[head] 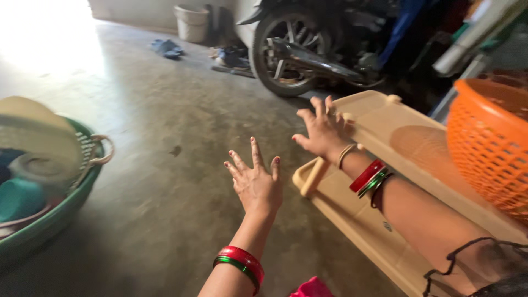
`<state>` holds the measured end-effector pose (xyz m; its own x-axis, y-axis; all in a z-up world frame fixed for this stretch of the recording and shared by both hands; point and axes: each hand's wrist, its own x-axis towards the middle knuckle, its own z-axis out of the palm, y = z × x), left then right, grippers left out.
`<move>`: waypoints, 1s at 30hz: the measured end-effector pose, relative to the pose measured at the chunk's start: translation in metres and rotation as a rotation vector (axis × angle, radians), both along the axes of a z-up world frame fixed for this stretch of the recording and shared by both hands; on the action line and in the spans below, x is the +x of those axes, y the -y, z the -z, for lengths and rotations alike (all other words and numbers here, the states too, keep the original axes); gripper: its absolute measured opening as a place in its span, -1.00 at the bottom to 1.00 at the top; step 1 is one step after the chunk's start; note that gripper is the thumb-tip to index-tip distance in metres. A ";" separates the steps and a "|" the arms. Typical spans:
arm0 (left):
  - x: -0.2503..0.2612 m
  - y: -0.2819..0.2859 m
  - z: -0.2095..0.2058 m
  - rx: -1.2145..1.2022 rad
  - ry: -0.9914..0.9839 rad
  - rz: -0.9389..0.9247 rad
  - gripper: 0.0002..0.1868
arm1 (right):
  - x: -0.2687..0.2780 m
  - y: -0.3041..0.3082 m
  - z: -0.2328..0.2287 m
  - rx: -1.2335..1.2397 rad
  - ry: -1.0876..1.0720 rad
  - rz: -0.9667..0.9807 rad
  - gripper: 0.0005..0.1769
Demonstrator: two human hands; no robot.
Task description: The person sorts various household items from an orange basket into a green basket. They handle a plastic bottle, a pouch, a small container, a phone, and a tin can, placing each into the green basket. The person also retrieves a blue strainer from a shelf and places it into the green basket.
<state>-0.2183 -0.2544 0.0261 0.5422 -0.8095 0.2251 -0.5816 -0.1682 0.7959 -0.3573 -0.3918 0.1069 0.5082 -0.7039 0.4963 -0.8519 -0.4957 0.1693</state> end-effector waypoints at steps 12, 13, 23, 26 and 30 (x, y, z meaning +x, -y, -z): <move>-0.100 0.027 -0.013 -0.066 -0.009 0.199 -0.17 | -0.238 -0.026 -0.131 -0.207 0.066 0.848 0.05; -0.106 0.027 -0.013 -0.069 -0.006 0.214 -0.16 | -0.251 -0.028 -0.128 -0.225 0.006 0.858 -0.14; -0.152 0.029 -0.010 -0.310 0.012 0.349 -0.14 | -0.272 -0.061 -0.114 -0.384 -0.149 0.771 -0.64; -0.165 0.025 -0.007 -0.325 0.017 0.381 -0.16 | -0.261 -0.088 -0.117 -0.491 -0.120 0.711 -0.41; -0.173 0.029 -0.011 -0.273 -0.018 0.353 -0.16 | -0.258 -0.125 -0.126 -0.508 -0.054 0.677 -0.33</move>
<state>-0.3913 -0.2835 0.0370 0.2490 -0.8580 0.4492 -0.5514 0.2557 0.7941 -0.6152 -0.2663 0.2326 0.0893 -0.5630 0.8216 -0.9218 0.2656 0.2822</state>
